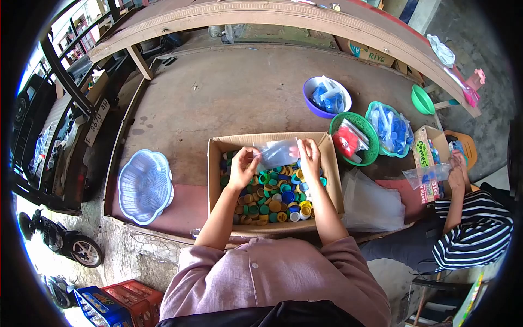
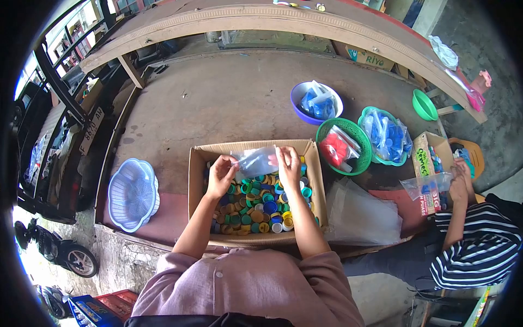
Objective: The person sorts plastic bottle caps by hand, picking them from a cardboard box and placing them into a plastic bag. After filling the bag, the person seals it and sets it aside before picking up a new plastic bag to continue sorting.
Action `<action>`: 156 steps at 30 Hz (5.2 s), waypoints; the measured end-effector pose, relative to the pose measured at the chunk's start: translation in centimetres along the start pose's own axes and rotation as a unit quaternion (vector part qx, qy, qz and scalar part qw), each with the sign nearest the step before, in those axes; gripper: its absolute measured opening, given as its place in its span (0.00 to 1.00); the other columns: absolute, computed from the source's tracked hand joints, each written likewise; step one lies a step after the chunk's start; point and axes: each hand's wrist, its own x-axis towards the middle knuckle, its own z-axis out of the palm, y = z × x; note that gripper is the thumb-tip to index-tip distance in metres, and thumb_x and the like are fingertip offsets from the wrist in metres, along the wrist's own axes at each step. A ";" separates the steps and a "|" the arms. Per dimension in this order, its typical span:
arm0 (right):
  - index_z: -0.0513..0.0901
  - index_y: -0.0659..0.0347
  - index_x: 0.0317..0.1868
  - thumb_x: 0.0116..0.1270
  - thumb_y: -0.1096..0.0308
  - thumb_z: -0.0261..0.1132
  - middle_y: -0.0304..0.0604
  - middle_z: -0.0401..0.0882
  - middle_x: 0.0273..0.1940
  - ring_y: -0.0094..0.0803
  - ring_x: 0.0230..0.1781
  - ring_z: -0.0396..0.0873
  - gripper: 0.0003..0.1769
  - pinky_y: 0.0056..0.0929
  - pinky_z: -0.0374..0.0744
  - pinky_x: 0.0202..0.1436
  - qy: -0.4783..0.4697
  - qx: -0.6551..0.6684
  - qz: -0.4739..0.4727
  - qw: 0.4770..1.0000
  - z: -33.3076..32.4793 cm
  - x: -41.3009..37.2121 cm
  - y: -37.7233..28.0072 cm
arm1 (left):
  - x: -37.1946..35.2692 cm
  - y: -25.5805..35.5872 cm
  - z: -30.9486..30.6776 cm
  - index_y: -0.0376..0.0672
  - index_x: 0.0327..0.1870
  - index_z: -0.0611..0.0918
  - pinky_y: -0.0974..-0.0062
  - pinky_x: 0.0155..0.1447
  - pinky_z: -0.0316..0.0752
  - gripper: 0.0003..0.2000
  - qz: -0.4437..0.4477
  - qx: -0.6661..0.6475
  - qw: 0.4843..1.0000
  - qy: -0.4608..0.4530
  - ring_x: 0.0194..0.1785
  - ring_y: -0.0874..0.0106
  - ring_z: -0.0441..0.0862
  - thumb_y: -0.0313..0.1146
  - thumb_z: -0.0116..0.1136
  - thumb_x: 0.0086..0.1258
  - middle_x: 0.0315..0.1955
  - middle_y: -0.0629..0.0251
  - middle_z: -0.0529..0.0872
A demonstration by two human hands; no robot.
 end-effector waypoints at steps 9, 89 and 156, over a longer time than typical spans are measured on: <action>0.74 0.66 0.32 0.58 0.79 0.61 0.39 0.79 0.36 0.26 0.40 0.79 0.04 0.23 0.75 0.47 -0.172 -0.093 -0.082 0.977 -1.4 0.6 0.1 | 0.3 -0.2 -0.6 0.38 0.40 0.75 0.87 0.37 0.67 0.06 -0.023 -0.082 0.995 0.045 0.31 0.86 0.70 0.23 0.55 0.63 0.29 0.75 0.76; 0.82 0.60 0.29 0.47 0.75 0.67 0.41 0.78 0.28 0.34 0.36 0.74 0.06 0.32 0.71 0.42 -0.112 -0.433 -0.272 0.852 -0.8 -0.9 -2.7 | 0.6 0.3 -1.8 0.41 0.39 0.77 0.82 0.42 0.68 0.06 -0.071 0.056 0.995 -0.044 0.36 0.81 0.73 0.28 0.57 0.62 0.32 0.73 0.78; 0.76 0.61 0.44 0.58 0.73 0.61 0.40 0.77 0.32 0.24 0.29 0.72 0.12 0.22 0.71 0.32 -0.117 -0.283 -0.054 0.950 -1.6 -2.7 -0.5 | 0.0 0.7 -1.3 0.38 0.39 0.74 0.80 0.42 0.69 0.12 -0.021 0.217 0.974 -0.062 0.35 0.80 0.74 0.25 0.61 0.55 0.31 0.68 0.79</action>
